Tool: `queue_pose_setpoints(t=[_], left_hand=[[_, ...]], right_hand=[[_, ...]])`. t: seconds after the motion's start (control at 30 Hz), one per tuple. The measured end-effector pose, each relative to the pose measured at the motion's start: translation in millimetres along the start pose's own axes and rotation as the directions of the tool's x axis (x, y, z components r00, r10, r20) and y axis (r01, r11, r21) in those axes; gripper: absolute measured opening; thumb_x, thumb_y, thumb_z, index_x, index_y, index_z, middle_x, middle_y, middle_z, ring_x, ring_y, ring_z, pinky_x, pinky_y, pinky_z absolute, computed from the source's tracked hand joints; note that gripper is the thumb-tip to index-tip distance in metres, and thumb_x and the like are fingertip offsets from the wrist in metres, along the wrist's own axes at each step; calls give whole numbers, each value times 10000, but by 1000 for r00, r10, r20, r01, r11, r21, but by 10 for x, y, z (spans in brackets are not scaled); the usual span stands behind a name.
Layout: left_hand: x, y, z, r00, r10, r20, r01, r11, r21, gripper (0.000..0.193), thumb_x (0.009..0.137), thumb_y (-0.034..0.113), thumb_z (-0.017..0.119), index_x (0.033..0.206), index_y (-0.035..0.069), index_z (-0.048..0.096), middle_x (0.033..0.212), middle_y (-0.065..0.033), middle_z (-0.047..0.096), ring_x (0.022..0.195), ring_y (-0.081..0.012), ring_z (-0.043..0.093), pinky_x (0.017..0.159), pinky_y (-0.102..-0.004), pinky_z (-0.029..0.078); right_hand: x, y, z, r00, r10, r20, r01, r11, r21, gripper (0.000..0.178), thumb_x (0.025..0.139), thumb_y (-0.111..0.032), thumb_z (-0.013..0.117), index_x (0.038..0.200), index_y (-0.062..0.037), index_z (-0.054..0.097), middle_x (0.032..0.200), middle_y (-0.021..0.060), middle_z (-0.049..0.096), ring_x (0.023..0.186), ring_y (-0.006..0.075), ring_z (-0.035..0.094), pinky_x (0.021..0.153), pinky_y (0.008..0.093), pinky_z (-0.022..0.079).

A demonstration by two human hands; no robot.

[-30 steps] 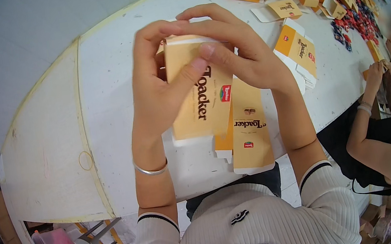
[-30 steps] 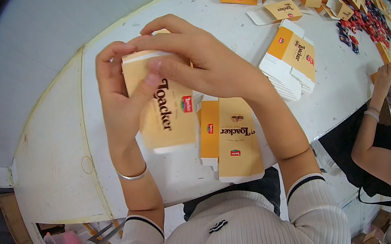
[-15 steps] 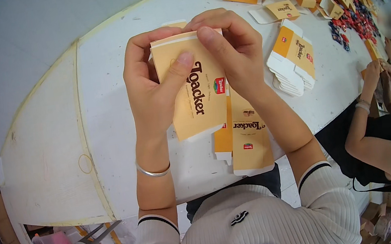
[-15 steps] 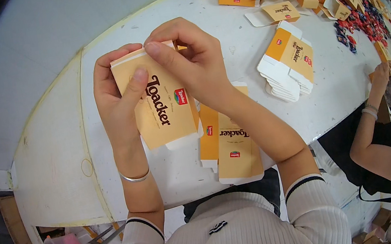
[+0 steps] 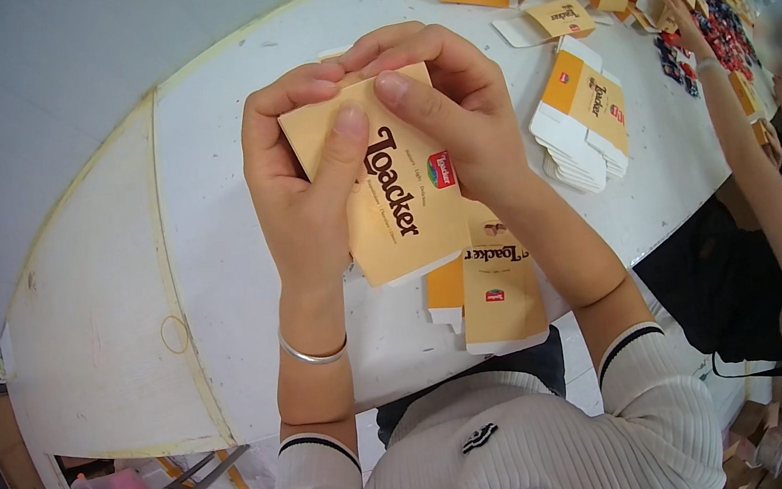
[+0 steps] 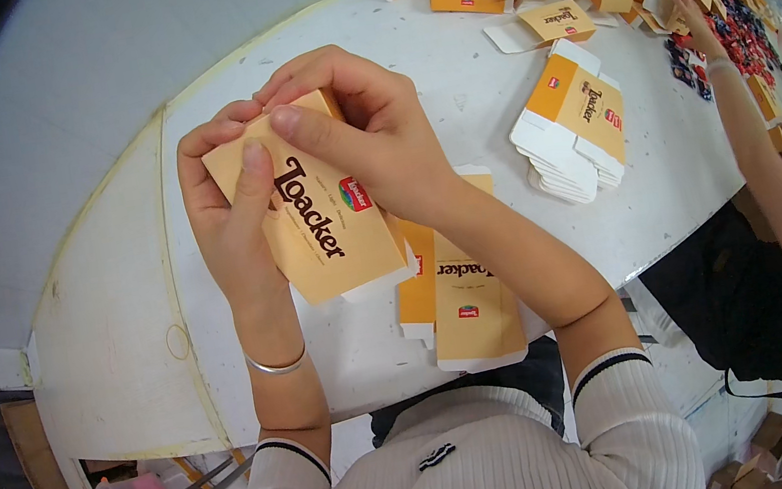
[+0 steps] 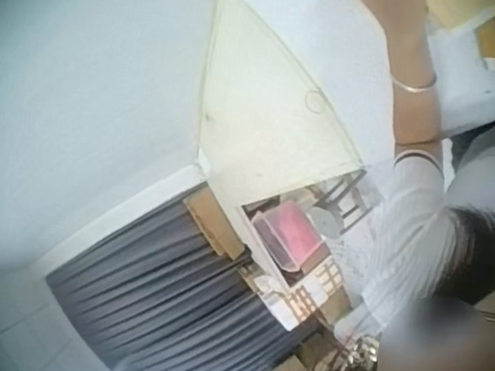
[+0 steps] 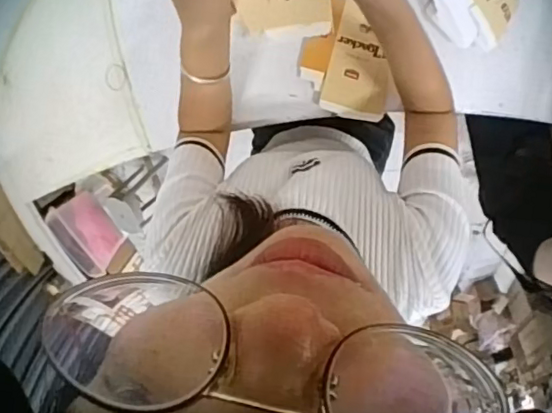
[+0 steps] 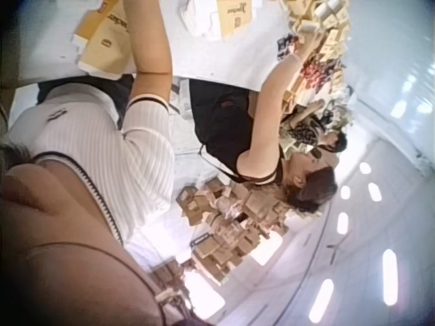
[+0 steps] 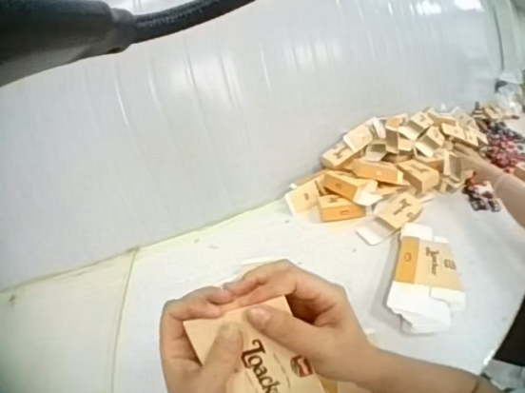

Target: The person folds and assembles small cardboard boxes labeled 'Toacker' at a table. They repeatedly pick up flat pieces, fold the sides, and place the finished boxes into a growing stack.

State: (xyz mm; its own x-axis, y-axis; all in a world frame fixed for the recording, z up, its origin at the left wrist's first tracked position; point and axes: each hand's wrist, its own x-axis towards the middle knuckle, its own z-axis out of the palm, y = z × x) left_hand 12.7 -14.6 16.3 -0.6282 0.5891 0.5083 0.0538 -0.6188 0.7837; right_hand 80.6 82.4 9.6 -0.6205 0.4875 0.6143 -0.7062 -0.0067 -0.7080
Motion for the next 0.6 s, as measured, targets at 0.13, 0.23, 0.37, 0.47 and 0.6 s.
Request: queue_pose_setpoints(t=[0.13,0.23,0.37,0.47,0.6], left_hand=[[-7,-29,2,999,-27,-30,28,999,33,182,815,60,590,960,31,484,1037,-90,530,911,-123,518,754,-248,465],[33,-19,-28,988,-38,-147,51,995,81,181,826,78,583,968,23,486,1059,-103,531,921,-123,510,765,-247,453],[100,-30,-204,990,-51,-133,65,992,107,204,853,136,560,1005,25,480,1120,-116,517,934,-111,497,803,-235,413],[151,60,-278,976,76,-204,-40,984,173,289,874,215,522,1088,36,447,1166,-98,489,1094,-145,410,948,-312,291],[171,196,-247,972,110,-209,-90,991,101,329,869,251,509,1110,39,435,1170,-106,488,1177,-200,366,1007,-390,207]], right_hand=[[19,-50,-34,997,74,2,-74,997,-9,221,825,-147,587,998,-19,535,932,58,556,826,110,550,707,247,474],[25,-68,-71,976,218,9,-208,941,-269,408,803,-223,625,1132,-38,469,924,57,546,805,140,547,721,266,474],[-12,-81,-179,853,500,151,-432,838,-335,535,797,-131,622,1267,-90,368,901,27,554,808,89,535,724,221,446],[-39,-178,-548,776,629,42,-390,531,-753,517,783,-291,622,1196,-35,446,842,67,576,782,115,549,663,241,433],[305,-520,-1718,892,180,-414,-232,970,-77,525,853,-350,462,1220,10,353,1071,152,542,996,229,553,808,377,482]])
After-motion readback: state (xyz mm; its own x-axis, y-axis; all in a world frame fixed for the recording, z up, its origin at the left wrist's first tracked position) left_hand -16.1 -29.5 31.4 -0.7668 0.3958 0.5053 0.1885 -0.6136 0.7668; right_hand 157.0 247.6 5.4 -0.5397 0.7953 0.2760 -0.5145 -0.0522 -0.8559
